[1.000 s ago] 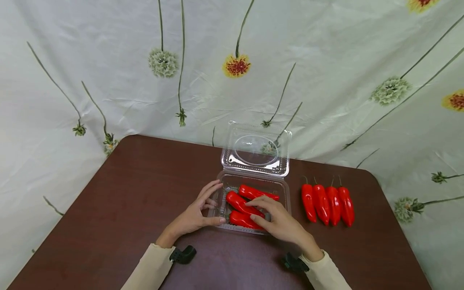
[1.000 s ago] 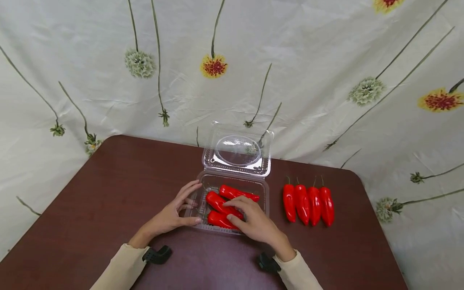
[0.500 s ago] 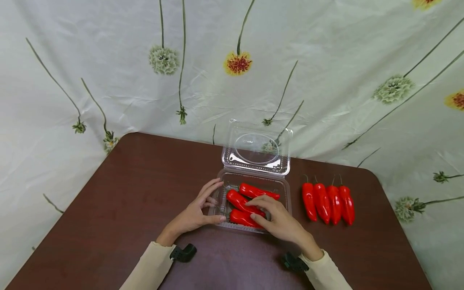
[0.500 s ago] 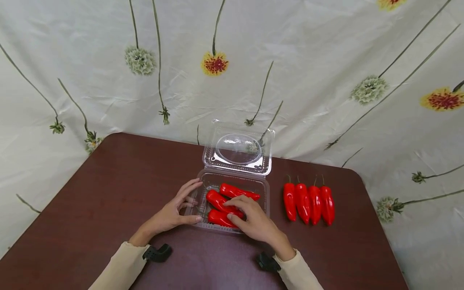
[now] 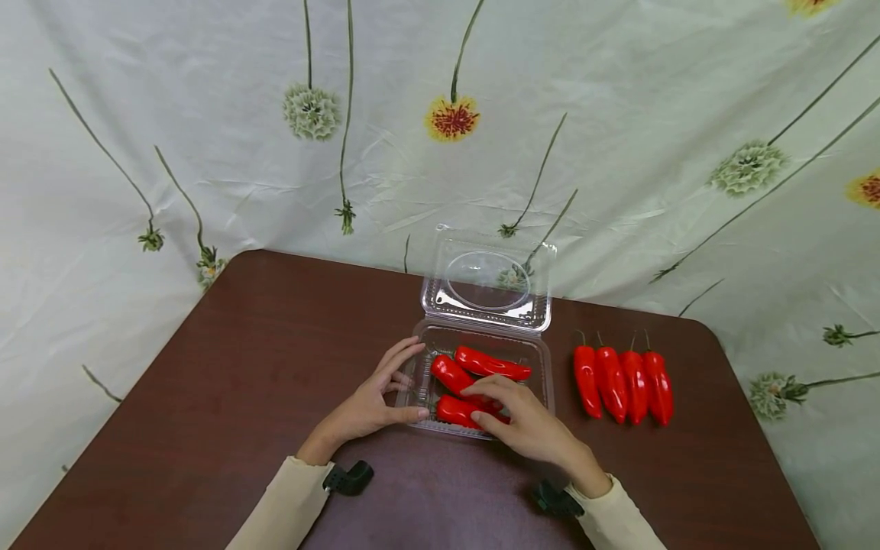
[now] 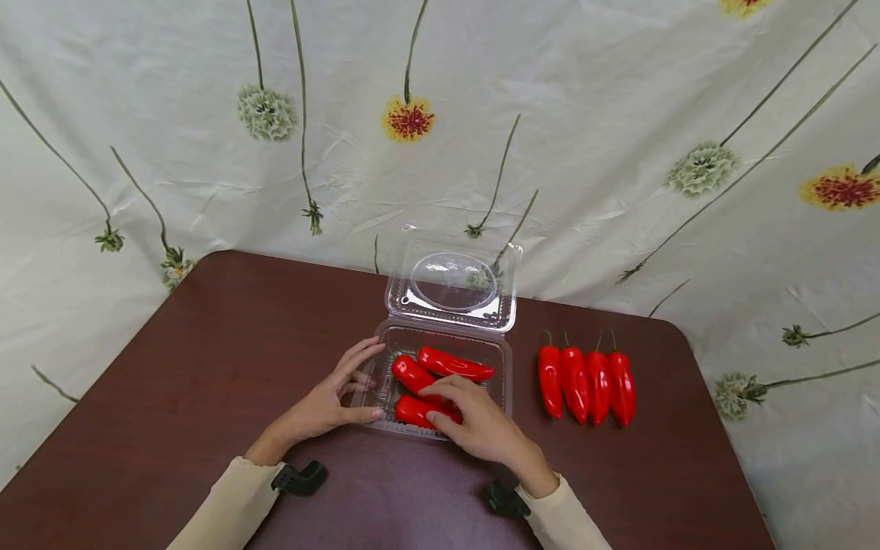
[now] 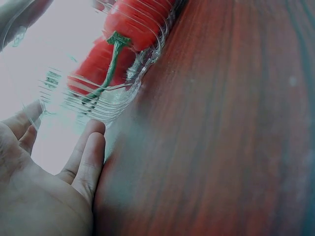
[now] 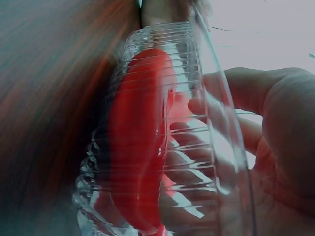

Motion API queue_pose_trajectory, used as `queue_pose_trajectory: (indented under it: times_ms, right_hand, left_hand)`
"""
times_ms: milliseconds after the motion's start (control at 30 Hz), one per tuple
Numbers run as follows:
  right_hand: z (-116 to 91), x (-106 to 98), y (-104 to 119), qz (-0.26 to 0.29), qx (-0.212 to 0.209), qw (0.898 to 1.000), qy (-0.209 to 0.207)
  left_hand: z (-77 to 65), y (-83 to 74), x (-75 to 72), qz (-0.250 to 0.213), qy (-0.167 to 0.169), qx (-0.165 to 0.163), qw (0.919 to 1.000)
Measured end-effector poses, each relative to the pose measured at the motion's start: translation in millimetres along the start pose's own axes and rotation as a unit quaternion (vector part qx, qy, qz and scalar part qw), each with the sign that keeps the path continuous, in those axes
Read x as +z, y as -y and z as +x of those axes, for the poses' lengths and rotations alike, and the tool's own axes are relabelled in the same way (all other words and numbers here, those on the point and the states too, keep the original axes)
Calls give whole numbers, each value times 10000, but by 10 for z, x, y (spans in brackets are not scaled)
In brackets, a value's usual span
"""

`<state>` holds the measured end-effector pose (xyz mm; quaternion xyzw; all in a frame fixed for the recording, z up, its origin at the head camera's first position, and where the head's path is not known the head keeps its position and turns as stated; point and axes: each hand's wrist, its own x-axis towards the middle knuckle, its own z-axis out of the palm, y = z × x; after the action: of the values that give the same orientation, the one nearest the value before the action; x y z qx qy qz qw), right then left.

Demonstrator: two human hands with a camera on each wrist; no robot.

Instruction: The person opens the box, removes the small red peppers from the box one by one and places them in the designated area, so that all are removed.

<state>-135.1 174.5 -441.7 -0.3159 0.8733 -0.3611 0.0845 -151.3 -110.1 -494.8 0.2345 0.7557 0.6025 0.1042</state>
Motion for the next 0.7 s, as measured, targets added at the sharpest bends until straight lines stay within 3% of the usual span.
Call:
queue_pose_trajectory:
  times_ms: [700]
  right_hand:
    - [8, 63, -54, 31, 151, 9988, 468]
  left_hand:
    - [3, 8, 8, -26, 19, 36, 10000]
